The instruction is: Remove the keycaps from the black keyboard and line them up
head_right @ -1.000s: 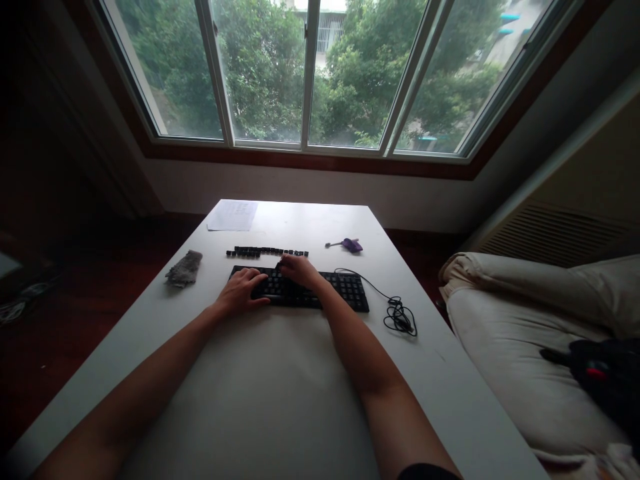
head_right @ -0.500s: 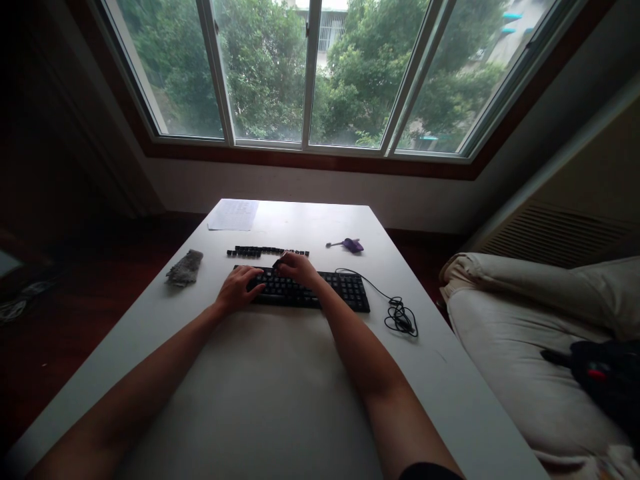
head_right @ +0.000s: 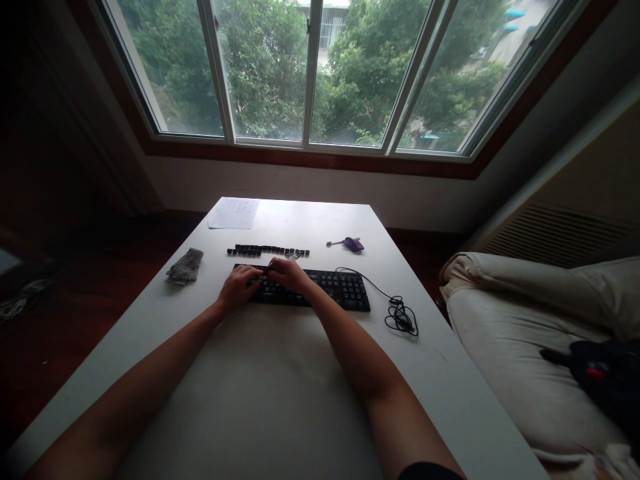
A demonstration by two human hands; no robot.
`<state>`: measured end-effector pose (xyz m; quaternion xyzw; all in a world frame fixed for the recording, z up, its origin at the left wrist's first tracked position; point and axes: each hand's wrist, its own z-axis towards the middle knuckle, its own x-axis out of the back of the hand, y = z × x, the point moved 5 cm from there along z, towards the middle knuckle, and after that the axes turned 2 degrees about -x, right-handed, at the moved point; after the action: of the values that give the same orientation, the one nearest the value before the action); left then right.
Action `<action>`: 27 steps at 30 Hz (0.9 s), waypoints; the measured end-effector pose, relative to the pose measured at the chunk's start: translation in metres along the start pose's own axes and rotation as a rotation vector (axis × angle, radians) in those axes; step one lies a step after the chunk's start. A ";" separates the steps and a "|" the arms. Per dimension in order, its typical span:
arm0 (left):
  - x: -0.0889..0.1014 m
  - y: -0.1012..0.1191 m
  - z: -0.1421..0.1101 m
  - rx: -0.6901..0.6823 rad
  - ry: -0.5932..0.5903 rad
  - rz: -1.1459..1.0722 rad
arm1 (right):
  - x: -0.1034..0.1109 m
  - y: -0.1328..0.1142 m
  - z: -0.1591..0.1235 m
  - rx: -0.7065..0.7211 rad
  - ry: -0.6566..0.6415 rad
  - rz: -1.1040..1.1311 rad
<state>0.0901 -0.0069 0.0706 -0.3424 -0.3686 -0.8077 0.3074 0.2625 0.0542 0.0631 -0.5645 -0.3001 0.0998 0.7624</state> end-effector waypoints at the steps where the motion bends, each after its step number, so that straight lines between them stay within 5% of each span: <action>1: 0.000 0.000 0.000 -0.002 0.001 0.004 | -0.001 0.001 0.000 -0.011 -0.011 0.018; 19: -0.005 0.002 -0.002 -0.007 -0.048 0.083 | -0.004 0.014 0.006 -0.173 -0.050 0.251; 27: -0.003 0.003 -0.002 0.003 -0.043 0.061 | 0.020 0.016 0.000 -0.241 -0.089 0.308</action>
<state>0.0935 -0.0096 0.0687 -0.3703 -0.3655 -0.7899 0.3246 0.2816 0.0696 0.0558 -0.6861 -0.2532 0.2033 0.6510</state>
